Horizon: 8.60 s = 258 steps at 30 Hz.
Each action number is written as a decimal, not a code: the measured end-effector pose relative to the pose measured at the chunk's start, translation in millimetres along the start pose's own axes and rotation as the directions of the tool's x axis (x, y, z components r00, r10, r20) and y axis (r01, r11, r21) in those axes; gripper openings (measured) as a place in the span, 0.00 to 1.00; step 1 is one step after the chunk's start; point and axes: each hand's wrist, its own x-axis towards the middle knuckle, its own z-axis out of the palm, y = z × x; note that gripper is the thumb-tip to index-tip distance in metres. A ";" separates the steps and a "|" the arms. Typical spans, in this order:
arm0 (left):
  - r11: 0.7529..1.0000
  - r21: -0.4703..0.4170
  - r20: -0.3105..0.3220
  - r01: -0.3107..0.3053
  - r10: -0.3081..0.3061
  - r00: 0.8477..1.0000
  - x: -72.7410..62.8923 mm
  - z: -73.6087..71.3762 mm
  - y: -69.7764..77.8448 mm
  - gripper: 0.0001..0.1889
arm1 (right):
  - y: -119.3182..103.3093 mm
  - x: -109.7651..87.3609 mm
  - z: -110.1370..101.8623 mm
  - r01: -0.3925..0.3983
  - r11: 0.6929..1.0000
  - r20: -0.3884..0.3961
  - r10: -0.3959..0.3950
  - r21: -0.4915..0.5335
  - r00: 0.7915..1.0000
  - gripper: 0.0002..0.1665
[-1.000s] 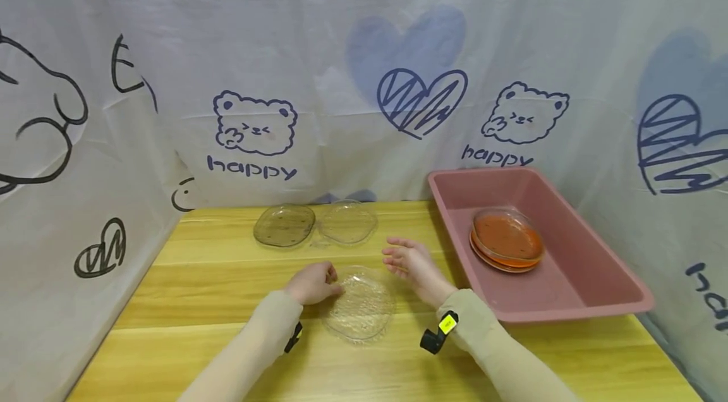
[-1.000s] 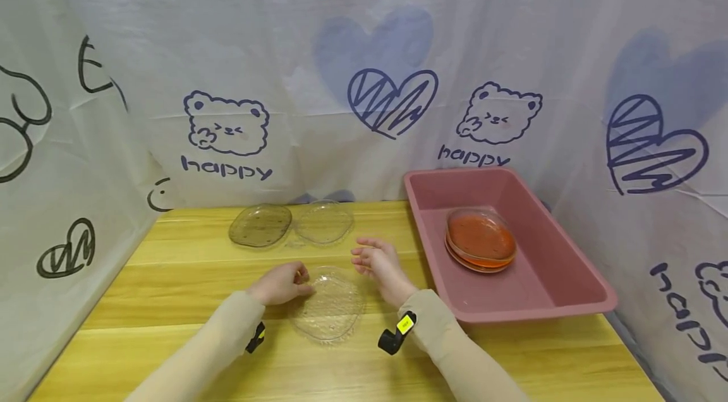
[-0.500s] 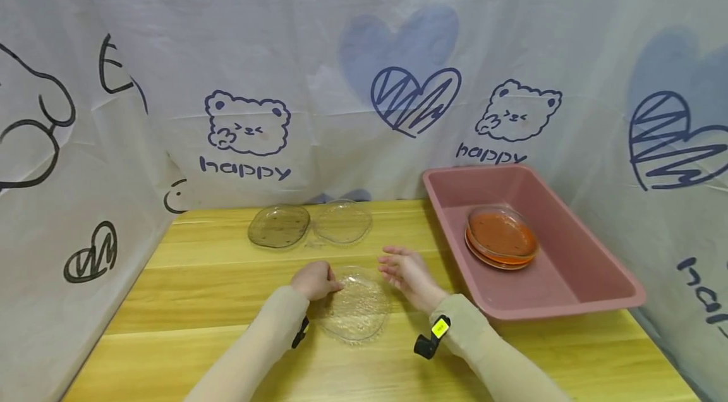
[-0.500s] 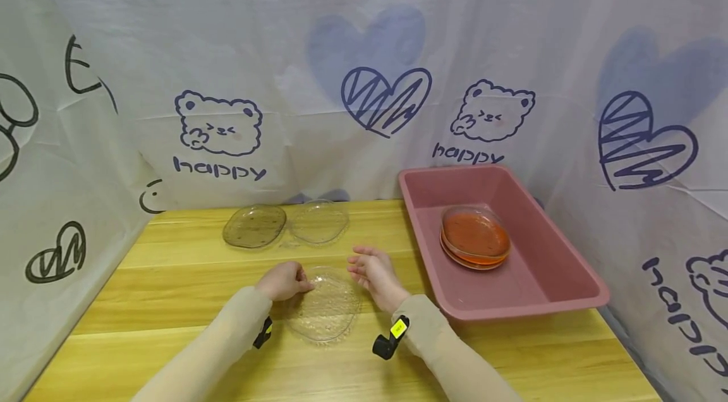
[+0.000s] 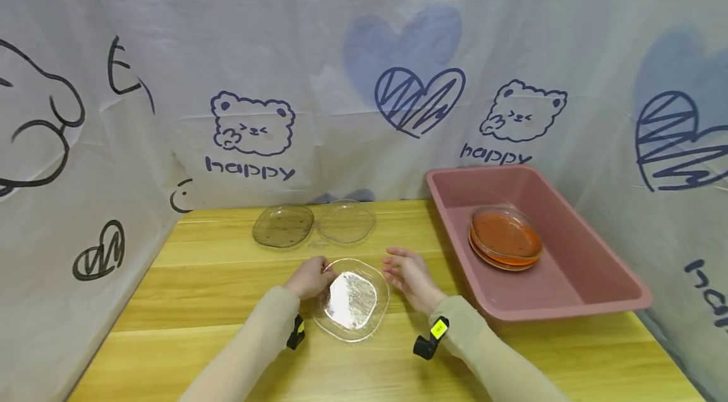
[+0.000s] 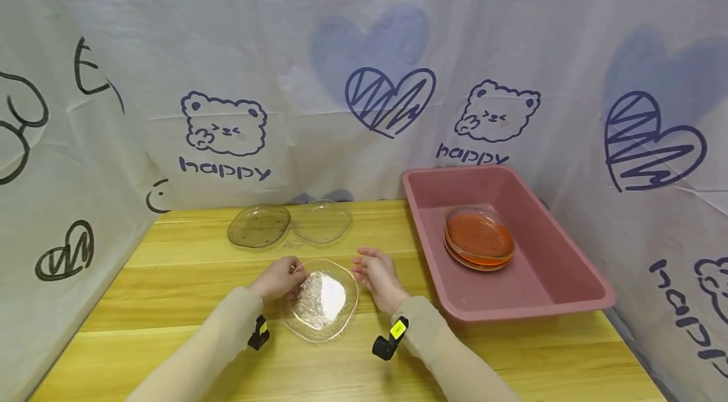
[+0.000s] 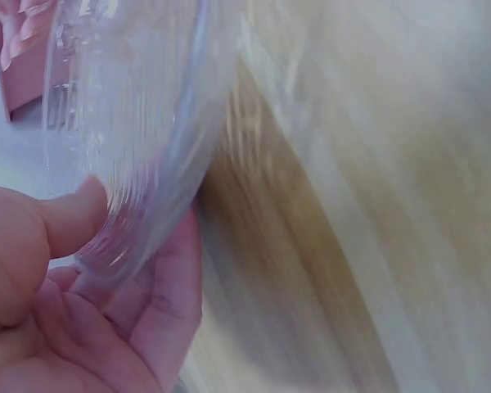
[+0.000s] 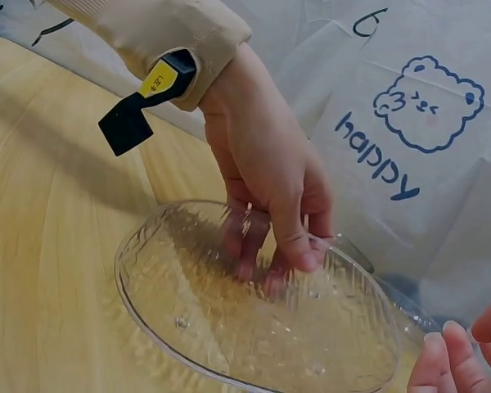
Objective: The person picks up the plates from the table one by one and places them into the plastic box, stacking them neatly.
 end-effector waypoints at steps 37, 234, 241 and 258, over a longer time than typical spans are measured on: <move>0.836 -0.546 0.079 0.047 -0.005 0.997 6.0 -11.6 6.2 0.21 | 12.8 0.1 -4.2 -0.063 0.997 0.084 0.060 0.044 0.995 0.27; 0.545 0.498 0.142 -0.674 0.716 0.684 13.0 138.1 146.9 0.27 | -104.7 36.9 -250.7 0.015 0.615 -0.284 -0.385 -0.789 0.878 0.32; 0.541 0.508 0.148 -0.671 0.712 0.686 13.2 137.9 147.4 0.27 | -104.0 34.0 -251.1 -0.002 0.559 -0.278 -0.410 -0.829 0.869 0.32; 0.543 0.511 0.146 -0.667 0.709 0.690 12.9 138.9 146.8 0.27 | -100.2 30.6 -262.1 -0.059 0.579 -0.251 -0.257 -0.813 0.933 0.40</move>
